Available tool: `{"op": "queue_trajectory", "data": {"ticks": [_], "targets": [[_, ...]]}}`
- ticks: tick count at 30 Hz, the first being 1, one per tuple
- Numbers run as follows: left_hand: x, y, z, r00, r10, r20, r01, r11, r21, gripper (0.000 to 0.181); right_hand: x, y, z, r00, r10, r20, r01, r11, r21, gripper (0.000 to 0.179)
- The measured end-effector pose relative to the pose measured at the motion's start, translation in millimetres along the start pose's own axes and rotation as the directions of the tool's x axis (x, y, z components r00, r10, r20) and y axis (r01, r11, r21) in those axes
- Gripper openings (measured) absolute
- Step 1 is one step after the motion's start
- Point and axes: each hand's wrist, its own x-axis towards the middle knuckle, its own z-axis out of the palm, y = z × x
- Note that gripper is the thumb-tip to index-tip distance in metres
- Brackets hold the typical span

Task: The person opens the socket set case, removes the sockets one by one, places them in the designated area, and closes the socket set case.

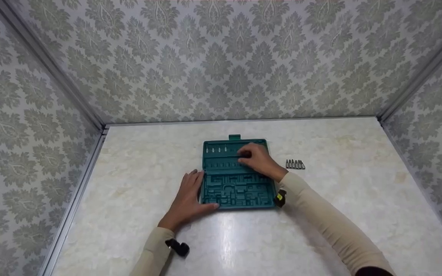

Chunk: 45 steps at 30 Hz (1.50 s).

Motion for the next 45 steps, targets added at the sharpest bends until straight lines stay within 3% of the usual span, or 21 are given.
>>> {"op": "queue_trajectory", "data": {"ticks": [9,26,38,45], "targets": [[-0.4,1.6,0.8,1.000,0.005,-0.001,-0.005,1.000,-0.006,0.131,13.4,-1,7,1.000,0.015,0.012,-0.015,1.000,-0.018,0.030],[-0.9,1.6,-1.4,1.000,0.018,0.000,-0.018,1.000,0.011,0.128,44.4,-1,25,0.998,-0.068,-0.006,0.068,0.997,-0.020,0.029],[-3.0,3.1,-2.1,1.000,0.009,0.005,-0.009,1.000,0.007,0.130,51.9,-2,29,1.000,0.007,-0.011,-0.008,0.998,-0.063,0.036],[-2.2,2.4,-2.4,1.000,0.017,0.004,-0.017,1.000,0.004,0.130,52.9,-3,35,0.996,0.083,-0.040,-0.084,0.996,-0.022,0.036]]}}
